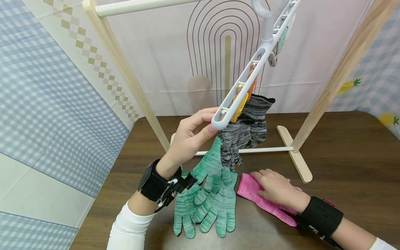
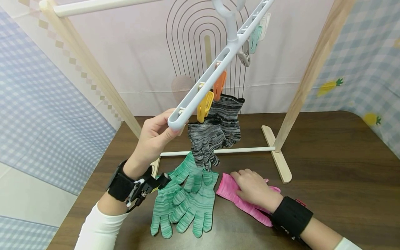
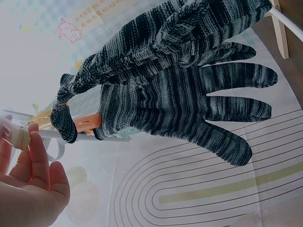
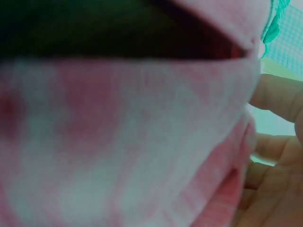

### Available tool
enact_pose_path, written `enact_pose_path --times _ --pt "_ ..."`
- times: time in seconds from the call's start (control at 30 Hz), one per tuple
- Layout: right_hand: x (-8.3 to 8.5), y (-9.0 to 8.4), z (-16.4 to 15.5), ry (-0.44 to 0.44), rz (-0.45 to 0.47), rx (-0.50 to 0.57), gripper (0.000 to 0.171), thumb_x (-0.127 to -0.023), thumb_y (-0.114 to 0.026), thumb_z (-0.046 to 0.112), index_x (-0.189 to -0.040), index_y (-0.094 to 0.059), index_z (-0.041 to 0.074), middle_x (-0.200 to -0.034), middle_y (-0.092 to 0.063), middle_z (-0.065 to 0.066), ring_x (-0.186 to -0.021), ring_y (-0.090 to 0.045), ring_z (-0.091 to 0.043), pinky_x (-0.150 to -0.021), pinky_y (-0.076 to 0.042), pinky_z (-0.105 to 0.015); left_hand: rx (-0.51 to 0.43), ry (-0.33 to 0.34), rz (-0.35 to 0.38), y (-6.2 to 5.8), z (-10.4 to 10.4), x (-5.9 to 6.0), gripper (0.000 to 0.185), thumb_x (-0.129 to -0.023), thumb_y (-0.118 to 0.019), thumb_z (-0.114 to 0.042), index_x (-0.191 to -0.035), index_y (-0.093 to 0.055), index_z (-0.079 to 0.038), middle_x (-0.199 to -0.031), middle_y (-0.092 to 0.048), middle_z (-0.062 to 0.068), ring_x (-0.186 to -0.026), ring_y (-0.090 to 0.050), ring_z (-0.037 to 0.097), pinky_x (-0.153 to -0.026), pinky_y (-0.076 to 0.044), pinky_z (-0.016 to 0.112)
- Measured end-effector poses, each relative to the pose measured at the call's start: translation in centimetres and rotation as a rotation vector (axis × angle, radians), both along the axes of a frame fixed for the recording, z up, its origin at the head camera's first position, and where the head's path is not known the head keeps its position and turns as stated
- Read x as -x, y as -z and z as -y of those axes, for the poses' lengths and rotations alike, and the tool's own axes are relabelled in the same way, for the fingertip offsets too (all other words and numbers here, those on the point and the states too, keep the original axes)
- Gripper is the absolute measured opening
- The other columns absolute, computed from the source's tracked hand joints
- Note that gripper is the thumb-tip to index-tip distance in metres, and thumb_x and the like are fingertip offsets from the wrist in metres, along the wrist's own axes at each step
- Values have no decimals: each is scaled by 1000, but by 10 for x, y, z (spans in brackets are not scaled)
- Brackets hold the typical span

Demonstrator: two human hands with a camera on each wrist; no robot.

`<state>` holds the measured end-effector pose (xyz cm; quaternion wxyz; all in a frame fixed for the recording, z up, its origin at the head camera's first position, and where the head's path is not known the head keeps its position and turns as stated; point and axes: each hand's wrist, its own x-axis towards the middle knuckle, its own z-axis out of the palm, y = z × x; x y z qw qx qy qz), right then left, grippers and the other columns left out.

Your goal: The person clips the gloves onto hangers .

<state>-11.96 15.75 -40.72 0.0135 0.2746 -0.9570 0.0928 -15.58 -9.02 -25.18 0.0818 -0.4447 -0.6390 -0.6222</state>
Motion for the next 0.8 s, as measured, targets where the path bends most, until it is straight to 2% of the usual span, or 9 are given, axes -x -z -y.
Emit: enact_pose_path --times 0.17,0.3,0.57,0.8 --pt "0 -1 0 29 30 8 31 -65 -75 19 -90 -61 6 -72 -54 1 -69 -48 -16 -57 -37 -28 -5 3 -6 0 0 0 59 -84 -52 -40 -98 -52 17 -118 -46 32 -117 -44 29 -96 -38 41" --pt "-1 -1 -1 19 -9 13 23 -65 -75 18 -80 -60 10 -66 -46 4 -64 -41 -13 -53 -30 -25 -5 1 -9 -1 0 -1 59 -84 -51 -40 -98 -52 17 -118 -47 32 -117 -45 28 -96 -39 38" --pt "-1 -4 -5 -13 -107 12 18 -68 -71 21 -69 -54 16 -64 -38 7 -63 -38 -12 -54 -29 -24 -7 4 -7 0 0 0 58 -84 -52 -40 -99 -52 17 -118 -47 32 -117 -45 28 -95 -39 39" --pt "-1 -14 -9 -58 -117 36 20 -70 -69 20 -63 -50 20 -61 -41 10 -60 -42 -9 -53 -31 -23 -6 3 -5 0 1 -1 59 -84 -52 -41 -98 -52 17 -118 -47 32 -118 -44 29 -96 -39 39"
